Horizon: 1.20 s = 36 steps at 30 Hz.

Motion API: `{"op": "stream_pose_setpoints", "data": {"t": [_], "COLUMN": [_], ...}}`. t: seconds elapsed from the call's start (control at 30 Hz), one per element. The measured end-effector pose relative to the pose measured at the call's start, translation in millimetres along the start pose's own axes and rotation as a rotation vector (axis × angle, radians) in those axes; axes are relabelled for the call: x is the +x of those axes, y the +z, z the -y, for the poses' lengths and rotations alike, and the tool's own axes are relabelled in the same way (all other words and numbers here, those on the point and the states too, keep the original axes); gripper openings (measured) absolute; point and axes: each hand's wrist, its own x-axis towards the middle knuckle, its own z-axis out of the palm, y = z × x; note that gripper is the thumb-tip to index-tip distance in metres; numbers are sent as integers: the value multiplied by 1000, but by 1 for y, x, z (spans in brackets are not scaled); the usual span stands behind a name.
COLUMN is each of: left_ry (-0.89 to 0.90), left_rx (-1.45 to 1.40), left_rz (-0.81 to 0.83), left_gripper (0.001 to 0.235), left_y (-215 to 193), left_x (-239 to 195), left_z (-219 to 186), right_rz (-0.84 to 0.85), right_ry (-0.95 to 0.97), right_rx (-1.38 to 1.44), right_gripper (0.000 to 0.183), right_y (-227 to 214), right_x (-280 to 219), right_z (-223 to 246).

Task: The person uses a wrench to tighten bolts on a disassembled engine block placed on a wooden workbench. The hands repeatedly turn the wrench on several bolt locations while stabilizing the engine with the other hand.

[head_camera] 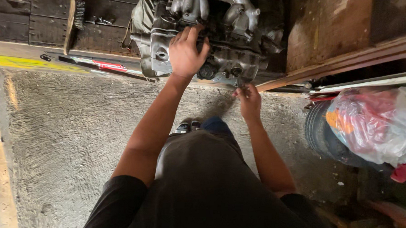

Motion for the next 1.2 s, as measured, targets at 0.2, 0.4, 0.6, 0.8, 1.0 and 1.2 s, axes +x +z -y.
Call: {"op": "stream_pose_setpoints", "data": {"t": [0.2,0.4,0.6,0.8,1.0,1.2], "left_ry": [21,10,-12,-38,-50,-22], "left_rx": [10,6,-4,-16,26,18], "left_rz": [-15,8,4,-15,17,22], "left_gripper": [29,29,30,29,27,26], "left_y": [0,-4,-5,-3,-1,-1], "left_x": [2,3,7,7,5,4], "left_z": [0,-3,-6,-5,-4,-3], "right_rz": [-106,35,159,36,228,219], "right_ry": [-339,-612,-613,21,286,313], "right_rx": [-668,-1196,-1341,-329,-141,85], "right_gripper": [19,10,9,18,18,17], "right_y": [-29,-39,-42,-72,-50,-9], "right_x": [6,28,26,15,6,2], "right_z": [62,148,178,128,53,29]}}
